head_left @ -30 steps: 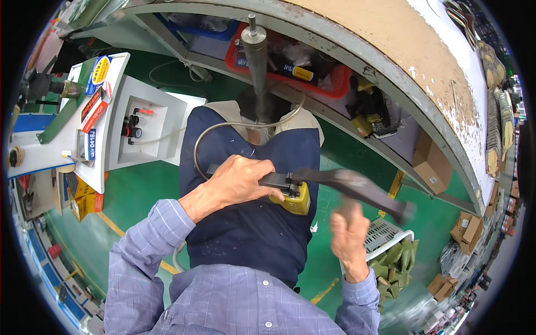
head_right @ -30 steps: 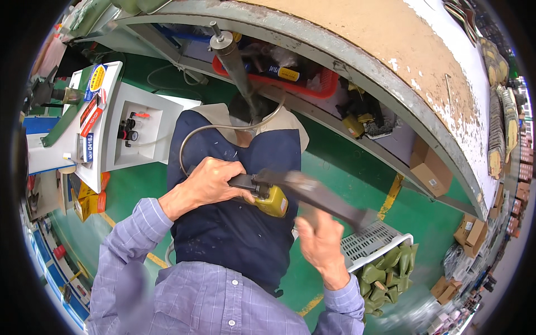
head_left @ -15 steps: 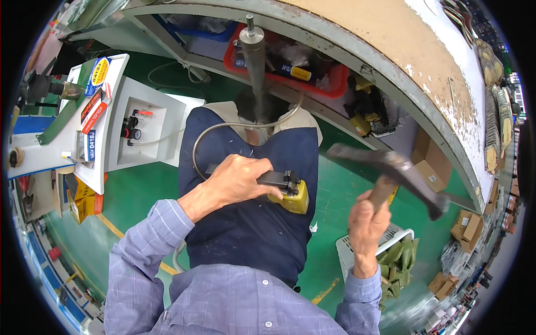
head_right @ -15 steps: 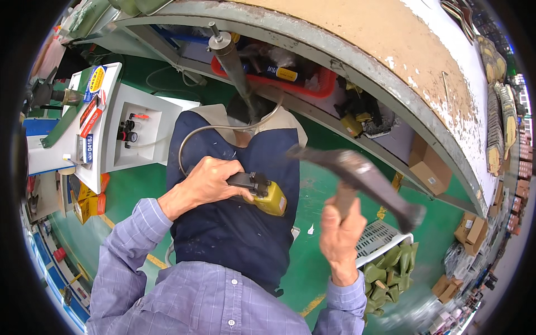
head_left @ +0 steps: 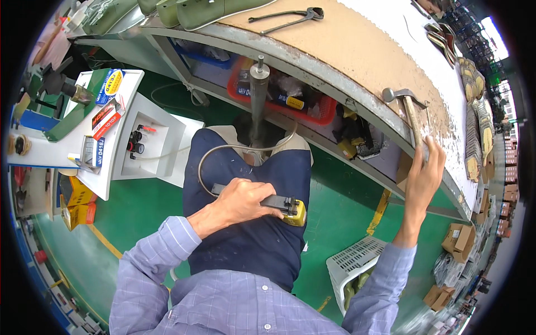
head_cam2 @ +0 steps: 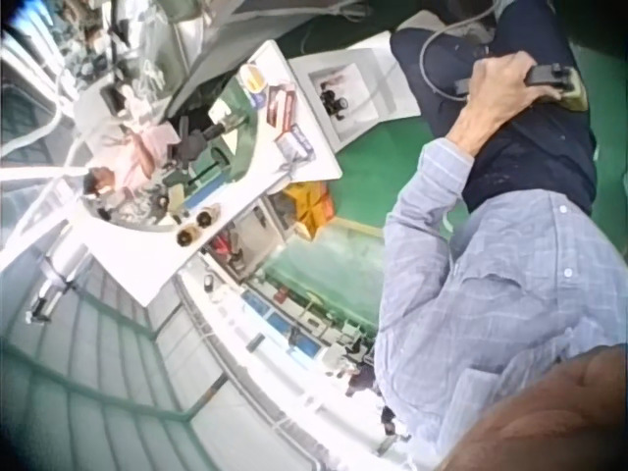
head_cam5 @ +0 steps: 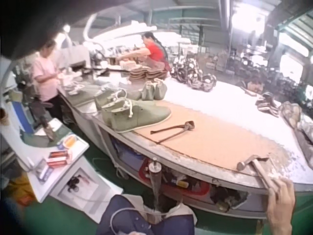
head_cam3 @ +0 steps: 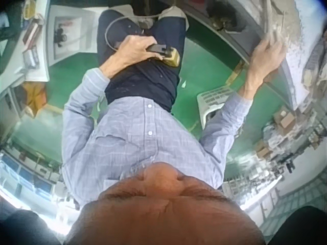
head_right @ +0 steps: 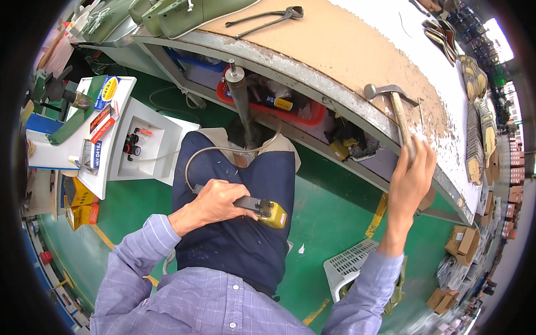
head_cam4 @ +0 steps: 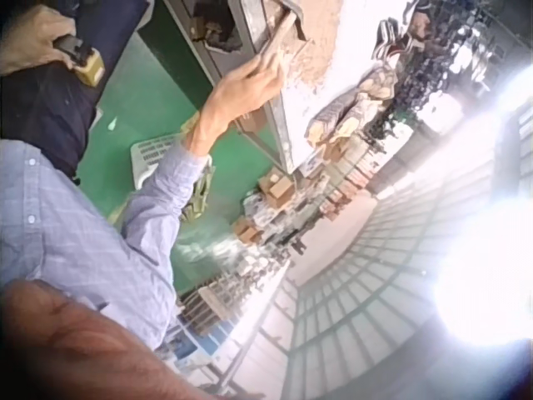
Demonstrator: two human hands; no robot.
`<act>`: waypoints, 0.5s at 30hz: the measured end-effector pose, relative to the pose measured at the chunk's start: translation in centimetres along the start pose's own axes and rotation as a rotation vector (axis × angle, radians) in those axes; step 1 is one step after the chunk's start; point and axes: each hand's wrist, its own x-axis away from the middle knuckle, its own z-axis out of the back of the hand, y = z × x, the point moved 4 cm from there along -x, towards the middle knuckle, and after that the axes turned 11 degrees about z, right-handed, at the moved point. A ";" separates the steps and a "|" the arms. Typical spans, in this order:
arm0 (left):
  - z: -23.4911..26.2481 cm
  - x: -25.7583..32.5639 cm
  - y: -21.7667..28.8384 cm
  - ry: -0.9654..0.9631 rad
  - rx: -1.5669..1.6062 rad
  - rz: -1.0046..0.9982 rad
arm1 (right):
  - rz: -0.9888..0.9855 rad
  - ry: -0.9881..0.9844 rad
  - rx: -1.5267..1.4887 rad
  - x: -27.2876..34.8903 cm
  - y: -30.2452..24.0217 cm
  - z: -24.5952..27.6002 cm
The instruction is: The person sits at a workbench and uses a hammer to repeatedly strike the body of a yellow pneumatic nail gun, likely to clear a jam or adjust a mechanism. They also use a utility knife to cut a small piece of material and manipulate the tool's components with their hands.
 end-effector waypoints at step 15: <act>-10.3 -7.6 16.5 -0.961 0.541 0.515 | -1.184 0.638 -2.016 22.9 -13.5 1.7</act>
